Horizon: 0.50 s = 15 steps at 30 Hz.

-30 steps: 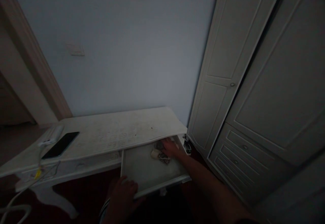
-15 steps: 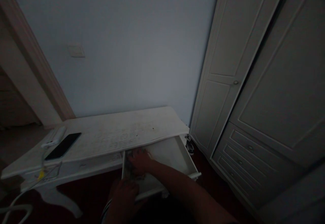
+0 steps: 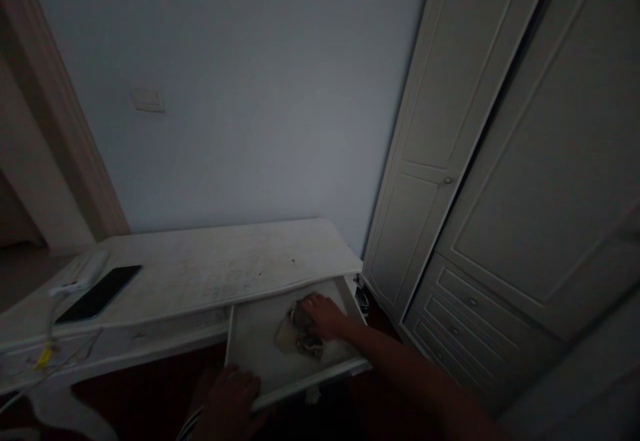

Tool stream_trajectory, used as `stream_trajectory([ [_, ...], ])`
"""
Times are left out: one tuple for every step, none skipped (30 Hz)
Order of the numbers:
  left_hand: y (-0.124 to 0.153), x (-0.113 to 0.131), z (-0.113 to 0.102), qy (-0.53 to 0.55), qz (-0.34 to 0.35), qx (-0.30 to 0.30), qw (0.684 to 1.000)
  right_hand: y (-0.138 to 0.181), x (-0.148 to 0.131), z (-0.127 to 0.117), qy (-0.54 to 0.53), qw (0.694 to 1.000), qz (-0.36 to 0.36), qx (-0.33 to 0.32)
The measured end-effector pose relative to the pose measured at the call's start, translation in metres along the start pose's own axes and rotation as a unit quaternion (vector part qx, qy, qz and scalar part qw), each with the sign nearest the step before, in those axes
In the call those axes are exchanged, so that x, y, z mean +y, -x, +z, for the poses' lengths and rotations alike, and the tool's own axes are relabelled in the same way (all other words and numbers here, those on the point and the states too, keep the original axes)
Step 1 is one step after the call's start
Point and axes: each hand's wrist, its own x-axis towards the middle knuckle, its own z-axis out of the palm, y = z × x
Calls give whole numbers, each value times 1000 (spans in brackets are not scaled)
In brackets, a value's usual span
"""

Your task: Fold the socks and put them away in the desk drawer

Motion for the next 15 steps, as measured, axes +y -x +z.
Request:
stream_trajectory([
  [0,-2,2,1,4,3,1000,-3,3,0,3,999,30,13],
  [0,-3,4,4,10,2,1000,-8,5,1,4,998,60,23],
  [0,-5,5,9,16,-3,1000,-16,4,2,4,996,88,33],
  [0,-6,5,14,18,-10,1000,-24,1,4,3,993,111,40],
  [0,-7,5,17,15,-16,1000,-34,-4,5,2,991,129,45],
  [0,-7,5,18,12,-20,1000,-45,-11,7,-1,989,140,49],
  [0,-7,5,17,10,-22,1000,-56,-20,9,-4,988,145,52],
  [0,-7,5,13,9,-21,1000,-66,-31,11,-9,988,142,53],
  [0,-7,4,7,10,-20,1000,-76,-42,13,-13,990,132,53],
  [0,-7,4,1,13,-21,1000,-85,-55,15,-17,992,115,53],
  [0,-7,4,-5,19,-23,1000,-92,-69,18,-21,994,93,52],
  [0,-8,4,-10,22,-26,999,-97,-82,22,-25,996,67,50],
  [1,-8,5,-14,25,-30,999,-100,-95,25,-29,998,39,46],
  [1,-8,5,-18,27,-32,999,-101,-106,29,-30,999,8,42],
  [1,-8,7,-22,29,-35,999,-101,-114,33,-27,999,-25,40],
])
